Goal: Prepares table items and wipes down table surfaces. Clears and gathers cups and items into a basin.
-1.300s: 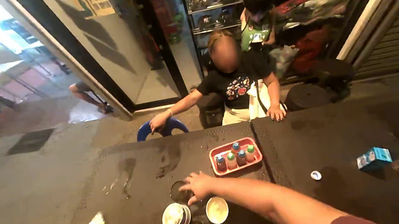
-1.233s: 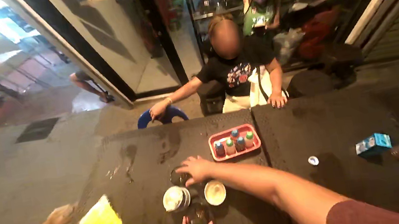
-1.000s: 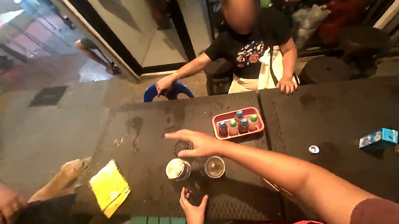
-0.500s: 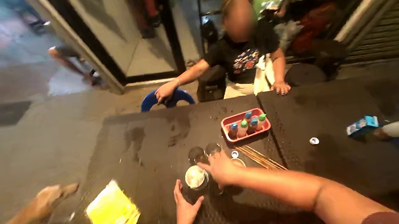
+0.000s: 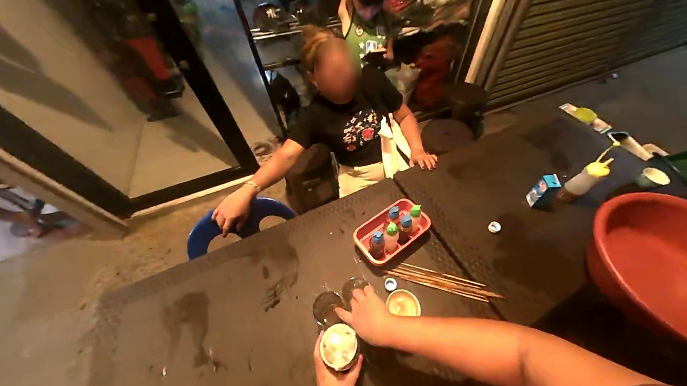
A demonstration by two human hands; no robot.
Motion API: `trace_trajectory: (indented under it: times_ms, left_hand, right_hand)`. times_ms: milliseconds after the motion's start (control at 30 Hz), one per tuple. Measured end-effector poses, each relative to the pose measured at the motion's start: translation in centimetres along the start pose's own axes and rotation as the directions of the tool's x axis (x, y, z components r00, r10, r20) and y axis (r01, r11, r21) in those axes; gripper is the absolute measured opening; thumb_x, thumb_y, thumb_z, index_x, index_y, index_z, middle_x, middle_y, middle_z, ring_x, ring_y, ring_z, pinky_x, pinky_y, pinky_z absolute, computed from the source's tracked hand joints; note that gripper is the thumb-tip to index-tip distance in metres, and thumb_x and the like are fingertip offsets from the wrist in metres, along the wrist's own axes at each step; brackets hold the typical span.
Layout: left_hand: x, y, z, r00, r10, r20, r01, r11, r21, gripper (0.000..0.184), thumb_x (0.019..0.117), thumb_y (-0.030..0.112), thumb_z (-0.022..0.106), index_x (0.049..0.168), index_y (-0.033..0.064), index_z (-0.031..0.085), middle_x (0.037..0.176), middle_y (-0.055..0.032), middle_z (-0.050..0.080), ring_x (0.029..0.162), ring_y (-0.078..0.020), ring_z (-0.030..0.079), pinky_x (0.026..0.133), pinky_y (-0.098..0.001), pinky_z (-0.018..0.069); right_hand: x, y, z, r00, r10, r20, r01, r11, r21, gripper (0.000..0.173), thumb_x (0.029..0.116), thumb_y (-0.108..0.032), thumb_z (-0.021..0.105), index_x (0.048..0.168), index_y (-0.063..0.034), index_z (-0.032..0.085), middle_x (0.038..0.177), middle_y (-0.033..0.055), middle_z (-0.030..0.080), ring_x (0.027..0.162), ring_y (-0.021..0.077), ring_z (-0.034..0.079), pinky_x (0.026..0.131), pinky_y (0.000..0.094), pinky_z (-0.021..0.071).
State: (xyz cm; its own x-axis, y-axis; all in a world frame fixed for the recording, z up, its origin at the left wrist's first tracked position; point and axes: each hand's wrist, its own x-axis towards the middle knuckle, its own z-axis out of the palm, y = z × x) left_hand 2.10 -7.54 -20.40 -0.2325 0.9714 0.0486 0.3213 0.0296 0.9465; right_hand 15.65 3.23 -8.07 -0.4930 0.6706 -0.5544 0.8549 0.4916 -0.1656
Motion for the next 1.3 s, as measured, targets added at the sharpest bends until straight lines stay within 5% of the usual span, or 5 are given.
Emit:
trace_trajectory:
  times_ms: [300, 533, 767, 933, 1300]
  left_hand:
    - [-1.0, 0.2, -4.4, 0.993, -0.103, -0.050, 0.105, 0.994, 0.036, 0.117, 0.0623, 0.011, 0.095, 0.153, -0.0124, 0.025, 0.150, -0.0347, 0.043, 0.140, -0.0381, 0.047, 0.118, -0.0454, 0.0394]
    - [-0.8, -0.9, -6.1, 0.997, -0.071, -0.022, 0.072, 0.996, 0.055, 0.123, 0.0608, 0.016, 0.096, 0.154, -0.0129, 0.021, 0.153, -0.0353, 0.039, 0.143, -0.0366, 0.045, 0.119, -0.0428, 0.0371]
    - [-0.9, -0.6, -4.4, 0.970, -0.202, -0.134, 0.205, 0.979, 0.013, 0.130, 0.0599, 0.010, 0.096, 0.158, -0.0088, 0.013, 0.152, -0.0346, 0.041, 0.141, -0.0386, 0.047, 0.118, -0.0458, 0.0388]
    - [-1.3, 0.0, -4.1, 0.986, -0.134, -0.103, 0.138, 0.990, 0.032, 0.123, 0.0659, 0.005, 0.091, 0.155, -0.0143, 0.009, 0.153, -0.0363, 0.038, 0.142, -0.0359, 0.045, 0.119, -0.0388, 0.0386]
    - [-1.7, 1.8, -8.6, 0.982, -0.131, -0.135, 0.138, 0.990, 0.041, 0.120, 0.0651, 0.005, 0.092, 0.153, -0.0183, 0.013, 0.148, -0.0377, 0.042, 0.138, -0.0336, 0.050, 0.116, -0.0372, 0.0414]
  right_hand:
    - [1.0, -0.3, -0.5, 0.998, -0.052, -0.042, 0.056, 0.994, 0.089, 0.037, 0.1014, 0.000, 0.050, 0.137, -0.0007, 0.059, 0.135, 0.0293, 0.059, 0.135, 0.0470, 0.048, 0.114, 0.0653, 0.0309]
    - [1.8, 0.1, 0.0, 1.000, 0.003, -0.028, 0.004, 0.976, 0.220, 0.038, 0.1047, -0.004, 0.045, 0.140, -0.0053, 0.059, 0.128, 0.0269, 0.065, 0.129, 0.0453, 0.055, 0.115, 0.0651, 0.0296]
    - [2.3, -0.5, -0.9, 1.000, 0.022, 0.018, -0.026, 0.940, 0.341, 0.029, 0.1044, -0.006, 0.048, 0.126, 0.0020, 0.066, 0.130, 0.0258, 0.065, 0.126, 0.0445, 0.058, 0.108, 0.0665, 0.0393]
    - [2.3, -0.7, -0.2, 0.996, 0.020, -0.090, 0.018, 0.915, 0.404, 0.025, 0.1038, -0.005, 0.051, 0.118, 0.0063, 0.068, 0.125, 0.0262, 0.066, 0.122, 0.0436, 0.061, 0.100, 0.0637, 0.0465]
    - [-2.3, 0.7, -9.0, 0.957, -0.096, -0.273, 0.204, 0.893, 0.400, 0.032, 0.0983, -0.003, 0.058, 0.128, -0.0063, 0.068, 0.121, 0.0208, 0.070, 0.119, 0.0402, 0.064, 0.097, 0.0632, 0.0488]
